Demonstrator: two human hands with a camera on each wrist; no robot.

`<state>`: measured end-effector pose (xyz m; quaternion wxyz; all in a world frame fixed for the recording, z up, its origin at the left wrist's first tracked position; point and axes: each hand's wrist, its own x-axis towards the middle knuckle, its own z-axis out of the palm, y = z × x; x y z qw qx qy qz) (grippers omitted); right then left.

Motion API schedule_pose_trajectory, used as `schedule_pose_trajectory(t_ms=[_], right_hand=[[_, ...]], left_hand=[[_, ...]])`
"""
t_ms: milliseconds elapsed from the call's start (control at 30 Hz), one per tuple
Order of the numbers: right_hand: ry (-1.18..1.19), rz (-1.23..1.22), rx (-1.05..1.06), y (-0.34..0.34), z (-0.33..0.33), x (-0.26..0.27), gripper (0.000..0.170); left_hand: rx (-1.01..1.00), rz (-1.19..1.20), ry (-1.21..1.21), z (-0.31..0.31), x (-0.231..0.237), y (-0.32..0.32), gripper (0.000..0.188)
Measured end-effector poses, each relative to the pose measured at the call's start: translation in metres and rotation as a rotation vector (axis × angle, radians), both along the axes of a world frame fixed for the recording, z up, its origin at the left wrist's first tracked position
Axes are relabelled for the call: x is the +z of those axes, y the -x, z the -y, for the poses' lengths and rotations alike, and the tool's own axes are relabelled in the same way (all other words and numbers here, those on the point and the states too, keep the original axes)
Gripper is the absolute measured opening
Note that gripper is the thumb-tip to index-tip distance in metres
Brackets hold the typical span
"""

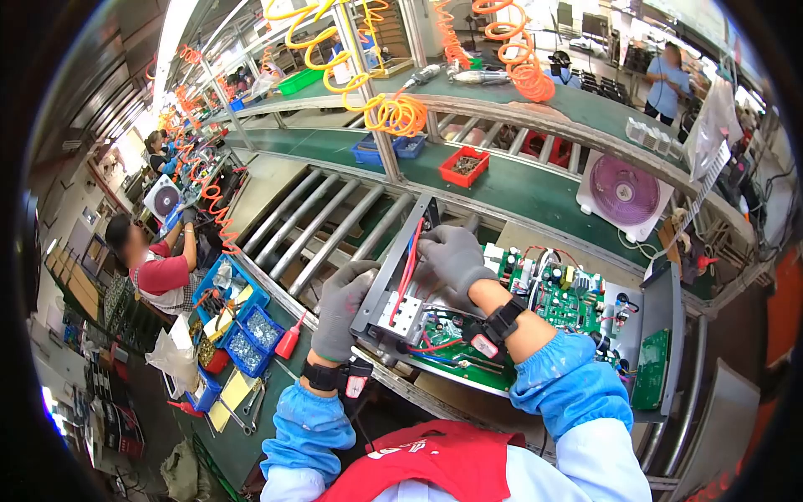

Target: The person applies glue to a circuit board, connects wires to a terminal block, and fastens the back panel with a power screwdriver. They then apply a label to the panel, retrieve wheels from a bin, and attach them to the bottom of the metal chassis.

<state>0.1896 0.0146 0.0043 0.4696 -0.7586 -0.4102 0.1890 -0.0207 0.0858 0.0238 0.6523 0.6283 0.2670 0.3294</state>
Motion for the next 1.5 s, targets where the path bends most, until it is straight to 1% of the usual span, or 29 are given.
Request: schedule_pose_trajectory(t_ms=[100, 167, 233, 333, 433, 467, 500, 533, 567, 600, 633, 667, 700, 733, 767, 833, 900, 933, 1000, 1033, 1067, 1133, 1200, 1300, 1333, 1367, 1400, 1433, 1500], right_hand=[[-0.068, 0.096, 0.022, 0.0, -0.003, -0.005, 0.032], [-0.049, 0.123, 0.023, 0.001, -0.004, -0.006, 0.036], [-0.068, 0.034, 0.083, -0.002, -0.001, -0.002, 0.033], [0.003, -0.049, 0.083, -0.007, 0.001, 0.0, 0.038], [-0.072, 0.189, 0.159, -0.02, -0.002, -0.018, 0.025], [-0.113, 0.231, 0.208, -0.024, -0.002, -0.024, 0.023], [-0.171, 0.226, 0.281, -0.029, 0.002, -0.025, 0.025], [-0.289, 0.849, 0.296, -0.03, 0.005, -0.025, 0.026], [-0.324, 0.769, 0.278, -0.028, 0.004, -0.028, 0.022], [-0.276, 0.355, 0.267, -0.021, 0.004, -0.024, 0.019], [-0.26, -0.138, 0.181, -0.009, 0.0, -0.016, 0.019], [-0.259, -0.319, 0.141, -0.002, -0.001, -0.011, 0.02], [-0.259, -0.206, 0.109, 0.001, -0.003, -0.01, 0.028], [-0.211, -0.179, 0.124, -0.003, -0.003, -0.01, 0.027], [-0.195, -0.281, 0.127, -0.009, -0.006, -0.015, 0.027], [-0.263, -0.349, 0.077, -0.005, -0.008, -0.016, 0.027], [-0.221, -0.393, 0.115, -0.002, -0.006, -0.007, 0.029], [-0.199, -0.413, 0.134, -0.001, -0.005, -0.003, 0.03], [-0.192, -0.389, 0.147, -0.003, -0.005, -0.003, 0.029], [-0.183, -0.379, 0.156, -0.004, -0.003, -0.005, 0.029], [-0.168, -0.338, 0.144, -0.005, -0.002, -0.009, 0.029], [-0.154, -0.251, 0.117, -0.011, -0.004, -0.013, 0.029], [-0.166, -0.267, 0.109, -0.006, -0.006, -0.013, 0.027], [-0.242, -0.385, 0.144, -0.003, -0.001, -0.018, 0.027], [-0.189, -0.01, 0.256, -0.012, -0.002, -0.027, 0.023], [-0.153, 0.451, 0.295, -0.021, -0.003, -0.036, 0.019], [-0.186, 0.84, 0.275, -0.031, -0.004, -0.045, 0.016], [-0.256, 0.99, 0.233, -0.021, 0.0, -0.028, 0.016], [-0.271, 0.947, 0.245, -0.018, 0.001, -0.02, 0.015]], left_hand=[[0.032, -0.016, -0.005, -0.002, -0.006, -0.002, 0.026], [0.05, -0.024, 0.031, 0.005, -0.001, -0.002, 0.026], [0.04, 0.016, 0.084, 0.007, -0.002, -0.003, 0.024], [0.023, 0.075, 0.142, 0.008, -0.003, -0.002, 0.024], [0.078, 0.07, -0.263, 0.003, -0.025, 0.007, 0.026], [0.032, 0.195, 0.12, 0.012, -0.016, 0.012, 0.029], [0.079, 0.19, 0.171, 0.012, -0.029, 0.017, 0.033], [0.088, 0.134, 0.229, 0.0, -0.066, 0.028, 0.027], [0.095, 0.079, 0.289, -0.012, -0.102, 0.039, 0.022], [0.122, 0.012, 0.482, -0.01, -0.106, 0.057, 0.017], [0.206, -0.015, 0.559, -0.018, -0.149, 0.073, 0.014], [0.234, -0.054, 0.56, -0.025, -0.194, 0.101, 0.012], [0.247, -0.087, 0.559, -0.029, -0.235, 0.131, 0.01], [0.257, -0.287, 0.232, -0.034, -0.27, 0.169, 0.01], [0.246, -0.486, -0.094, -0.037, -0.285, 0.203, 0.011], [0.443, -1.067, -0.762, -0.044, -0.249, 0.251, 0.022], [0.671, -1.014, -0.518, -0.081, -0.225, 0.295, 0.029], [0.745, -0.798, -0.405, -0.114, -0.23, 0.323, 0.035], [0.843, -0.092, 0.232, -0.149, -0.189, 0.342, 0.045], [0.81, 0.406, 0.743, -0.141, -0.146, 0.341, 0.049], [0.88, -0.481, 0.233, -0.143, -0.145, 0.357, 0.051], [0.95, -0.971, -0.086, -0.149, -0.158, 0.365, 0.053], [1.14, -0.217, 0.415, -0.152, -0.186, 0.35, 0.055], [0.781, 0.173, 0.503, -0.122, -0.2, 0.305, 0.04], [0.681, 0.121, 0.516, -0.115, -0.197, 0.282, 0.04], [0.626, 0.069, 0.482, -0.105, -0.187, 0.248, 0.041], [0.533, 0.05, 0.442, -0.087, -0.154, 0.212, 0.039], [0.466, -0.01, 0.341, -0.071, -0.121, 0.177, 0.038], [0.267, -0.047, 0.111, -0.053, -0.085, 0.127, 0.038]])
